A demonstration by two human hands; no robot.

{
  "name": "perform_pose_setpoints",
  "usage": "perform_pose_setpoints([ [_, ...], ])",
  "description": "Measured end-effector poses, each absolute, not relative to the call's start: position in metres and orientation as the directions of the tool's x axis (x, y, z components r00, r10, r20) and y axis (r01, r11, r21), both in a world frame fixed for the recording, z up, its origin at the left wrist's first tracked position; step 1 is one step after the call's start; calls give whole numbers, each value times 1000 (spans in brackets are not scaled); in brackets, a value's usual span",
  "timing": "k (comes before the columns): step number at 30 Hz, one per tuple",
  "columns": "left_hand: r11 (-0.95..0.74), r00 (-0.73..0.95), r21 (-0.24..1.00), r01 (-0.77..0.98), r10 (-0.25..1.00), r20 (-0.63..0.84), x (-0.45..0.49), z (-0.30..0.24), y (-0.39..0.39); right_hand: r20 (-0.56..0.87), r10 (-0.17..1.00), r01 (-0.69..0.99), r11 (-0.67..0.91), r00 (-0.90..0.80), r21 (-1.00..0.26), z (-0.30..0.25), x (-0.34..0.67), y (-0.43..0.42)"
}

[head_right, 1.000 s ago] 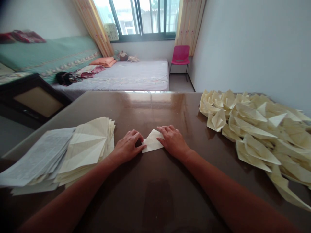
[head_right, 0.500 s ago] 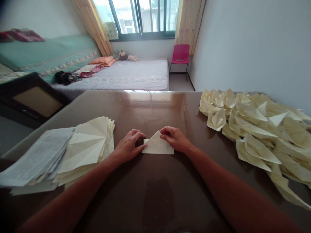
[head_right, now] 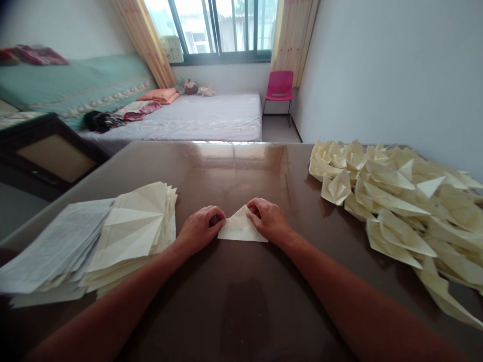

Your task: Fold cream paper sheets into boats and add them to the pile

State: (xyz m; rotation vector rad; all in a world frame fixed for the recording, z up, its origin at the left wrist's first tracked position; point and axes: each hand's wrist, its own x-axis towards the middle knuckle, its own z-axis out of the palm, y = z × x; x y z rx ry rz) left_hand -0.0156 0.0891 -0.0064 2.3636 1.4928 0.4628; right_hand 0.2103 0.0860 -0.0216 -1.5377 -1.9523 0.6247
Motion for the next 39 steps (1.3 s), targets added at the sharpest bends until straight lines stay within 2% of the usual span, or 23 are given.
perform_pose_setpoints([
  [7,-566,541,70,821,812,222,-9,-9,75,213,957,787,283,-196,-548,-23,206,84],
  [10,-639,628,-14,769,750,208,-8,-9,72,224,954,797,292,-201,-529,-23,205,84],
  [17,-672,667,-5,740,733,137,-10,-3,65,215,956,810,284,-198,-514,-22,204,83],
  [22,-761,749,57,646,646,147,-17,1,63,207,956,826,283,-206,-487,-20,205,82],
  [26,-792,783,13,610,606,140,-17,0,64,214,953,831,292,-213,-474,-19,203,80],
  [31,-801,802,-67,595,587,108,-13,0,63,206,957,768,288,-205,-572,-19,209,86],
  [35,-760,767,-102,641,632,115,-9,0,62,141,986,680,160,-83,-716,-7,234,96],
  [37,-751,758,-107,652,639,135,-8,0,61,125,989,745,140,-76,-653,2,248,98],
  [39,-742,747,-101,663,646,156,-8,0,61,42,985,826,165,-170,-538,9,257,96],
])
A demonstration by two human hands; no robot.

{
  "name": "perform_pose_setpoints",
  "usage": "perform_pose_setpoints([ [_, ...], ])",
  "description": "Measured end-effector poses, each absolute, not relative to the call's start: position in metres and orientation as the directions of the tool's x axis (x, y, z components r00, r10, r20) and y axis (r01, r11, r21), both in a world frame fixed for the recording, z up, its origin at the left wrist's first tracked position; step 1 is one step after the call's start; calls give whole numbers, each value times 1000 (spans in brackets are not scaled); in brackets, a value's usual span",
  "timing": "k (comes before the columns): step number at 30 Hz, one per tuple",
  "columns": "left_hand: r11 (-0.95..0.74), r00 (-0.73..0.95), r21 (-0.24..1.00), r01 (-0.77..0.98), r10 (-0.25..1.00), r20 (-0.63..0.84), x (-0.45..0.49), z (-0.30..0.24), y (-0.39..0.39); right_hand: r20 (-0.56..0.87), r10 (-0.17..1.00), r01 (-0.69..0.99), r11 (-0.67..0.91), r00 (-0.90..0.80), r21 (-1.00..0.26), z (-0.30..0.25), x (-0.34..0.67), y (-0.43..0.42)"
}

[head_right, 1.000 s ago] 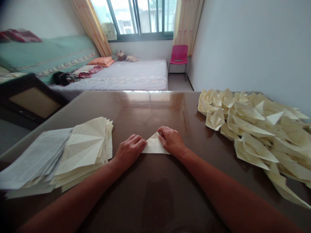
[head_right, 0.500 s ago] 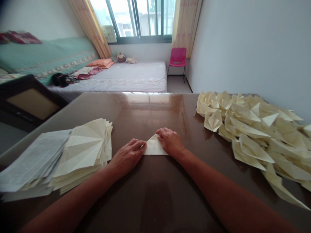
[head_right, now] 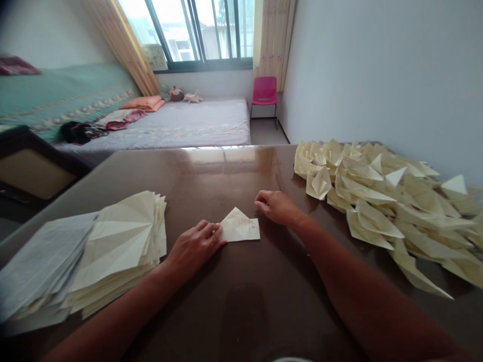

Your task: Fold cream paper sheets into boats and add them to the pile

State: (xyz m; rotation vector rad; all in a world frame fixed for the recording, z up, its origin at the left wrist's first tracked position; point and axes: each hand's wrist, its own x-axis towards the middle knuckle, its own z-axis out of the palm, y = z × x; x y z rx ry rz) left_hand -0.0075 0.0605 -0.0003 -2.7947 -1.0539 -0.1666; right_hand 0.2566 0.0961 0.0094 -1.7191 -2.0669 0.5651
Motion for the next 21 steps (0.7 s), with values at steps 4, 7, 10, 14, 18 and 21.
perform_pose_setpoints([
  [4,-724,725,-85,684,663,184,-7,-1,59,-125,957,904,198,-262,-380,16,254,88],
  [7,-735,731,-69,675,653,201,-6,-3,58,-125,957,919,208,-262,-334,16,247,83],
  [10,-759,743,-35,650,625,239,-6,-6,59,-121,946,898,237,-300,-370,16,244,81],
  [14,-779,751,-18,627,599,277,-8,-11,62,-100,944,872,244,-313,-424,12,241,81],
  [18,-782,751,-31,623,587,303,-12,-10,63,-50,949,819,240,-311,-521,1,228,82],
  [21,-762,738,-43,646,609,290,-14,-8,62,111,944,783,321,-312,-533,-4,216,80],
])
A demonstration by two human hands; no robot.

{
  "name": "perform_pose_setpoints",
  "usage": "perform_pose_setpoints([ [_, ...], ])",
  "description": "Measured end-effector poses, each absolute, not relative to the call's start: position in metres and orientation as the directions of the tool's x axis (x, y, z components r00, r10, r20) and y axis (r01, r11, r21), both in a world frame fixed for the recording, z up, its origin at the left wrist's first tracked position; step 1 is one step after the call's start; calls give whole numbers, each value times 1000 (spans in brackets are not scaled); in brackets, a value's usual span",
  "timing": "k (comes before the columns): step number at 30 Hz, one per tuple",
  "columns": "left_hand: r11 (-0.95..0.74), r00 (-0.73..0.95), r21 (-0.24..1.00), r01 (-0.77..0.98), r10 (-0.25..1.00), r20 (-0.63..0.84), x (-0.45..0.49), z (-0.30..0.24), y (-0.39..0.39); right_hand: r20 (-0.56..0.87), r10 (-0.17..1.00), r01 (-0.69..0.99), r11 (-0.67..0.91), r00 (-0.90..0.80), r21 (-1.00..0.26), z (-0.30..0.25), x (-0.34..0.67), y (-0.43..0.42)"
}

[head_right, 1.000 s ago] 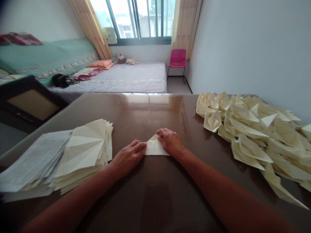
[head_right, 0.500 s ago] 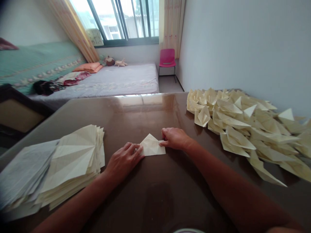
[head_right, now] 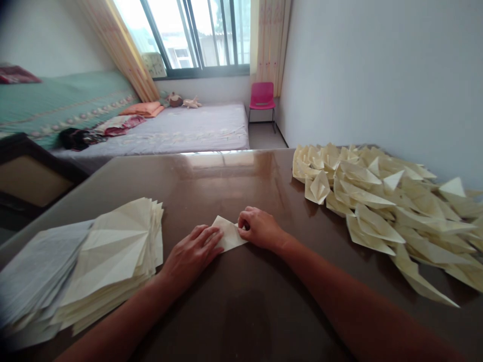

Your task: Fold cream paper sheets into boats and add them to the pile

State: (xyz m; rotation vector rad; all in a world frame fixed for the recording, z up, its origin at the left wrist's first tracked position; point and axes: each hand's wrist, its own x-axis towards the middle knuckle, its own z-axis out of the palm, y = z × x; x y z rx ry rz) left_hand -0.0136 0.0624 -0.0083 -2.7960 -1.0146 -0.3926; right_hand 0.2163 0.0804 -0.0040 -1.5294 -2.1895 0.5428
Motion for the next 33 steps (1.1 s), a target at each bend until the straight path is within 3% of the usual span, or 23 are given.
perform_pose_setpoints([
  [3,-751,738,-76,656,616,277,-14,-8,61,223,916,706,398,-333,-586,-2,211,79],
  [7,-749,742,-96,655,614,269,-13,-9,60,93,942,629,287,-323,-723,2,214,79],
  [14,-743,736,-76,665,636,233,-11,-8,59,89,960,615,240,-267,-751,-10,220,84],
  [21,-725,725,-76,684,665,179,-8,-6,54,60,955,713,256,-289,-652,-7,219,80],
  [25,-720,721,-63,691,679,142,-7,-4,52,168,879,745,468,-446,-476,-1,220,77],
  [29,-717,721,-82,692,681,132,-6,-4,52,146,777,728,626,-613,-279,6,222,76],
  [33,-725,736,-124,677,667,119,-6,-6,50,171,716,673,696,-677,-252,10,221,75],
])
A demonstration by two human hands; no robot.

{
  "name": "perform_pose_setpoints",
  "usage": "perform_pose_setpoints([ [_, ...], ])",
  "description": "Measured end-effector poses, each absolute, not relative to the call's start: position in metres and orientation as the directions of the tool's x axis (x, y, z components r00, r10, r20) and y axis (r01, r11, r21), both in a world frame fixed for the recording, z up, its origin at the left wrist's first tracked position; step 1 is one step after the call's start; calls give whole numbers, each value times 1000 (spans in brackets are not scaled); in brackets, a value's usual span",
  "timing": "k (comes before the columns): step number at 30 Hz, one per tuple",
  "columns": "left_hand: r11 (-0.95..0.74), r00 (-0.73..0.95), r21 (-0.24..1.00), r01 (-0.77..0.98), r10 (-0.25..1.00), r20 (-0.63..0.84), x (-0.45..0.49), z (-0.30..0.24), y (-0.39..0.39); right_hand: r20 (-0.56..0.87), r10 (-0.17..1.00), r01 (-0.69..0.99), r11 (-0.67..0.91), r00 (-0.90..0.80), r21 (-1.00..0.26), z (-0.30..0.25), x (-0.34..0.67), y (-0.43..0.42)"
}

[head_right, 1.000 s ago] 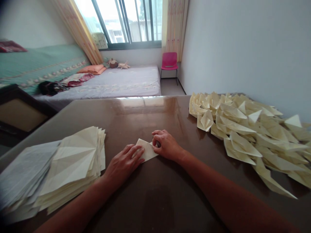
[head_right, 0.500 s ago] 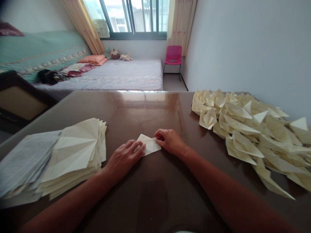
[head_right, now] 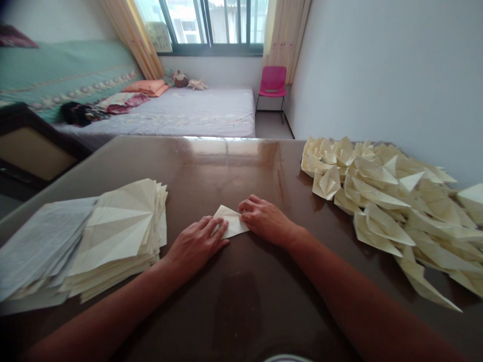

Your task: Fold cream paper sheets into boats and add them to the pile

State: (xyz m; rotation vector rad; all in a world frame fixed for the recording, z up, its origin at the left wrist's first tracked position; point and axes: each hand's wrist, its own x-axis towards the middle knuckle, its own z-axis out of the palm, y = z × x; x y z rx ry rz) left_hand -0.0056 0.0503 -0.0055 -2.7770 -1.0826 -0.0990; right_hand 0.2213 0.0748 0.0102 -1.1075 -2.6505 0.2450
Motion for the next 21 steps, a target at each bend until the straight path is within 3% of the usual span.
perform_pose_setpoints([
  [5,-735,755,-176,655,649,94,-5,-7,44,49,664,652,743,-746,-152,19,215,64],
  [8,-740,761,-198,643,646,56,-5,-6,41,-34,679,680,733,-733,-24,25,207,54],
  [11,-751,772,-199,629,635,42,-7,-2,40,-74,713,714,700,-698,10,30,202,48],
  [15,-763,770,-118,636,638,28,-10,5,43,-76,742,746,665,-666,-42,30,204,53],
  [21,-737,724,98,669,676,134,-17,10,50,-11,718,718,695,-696,-32,25,211,64],
])
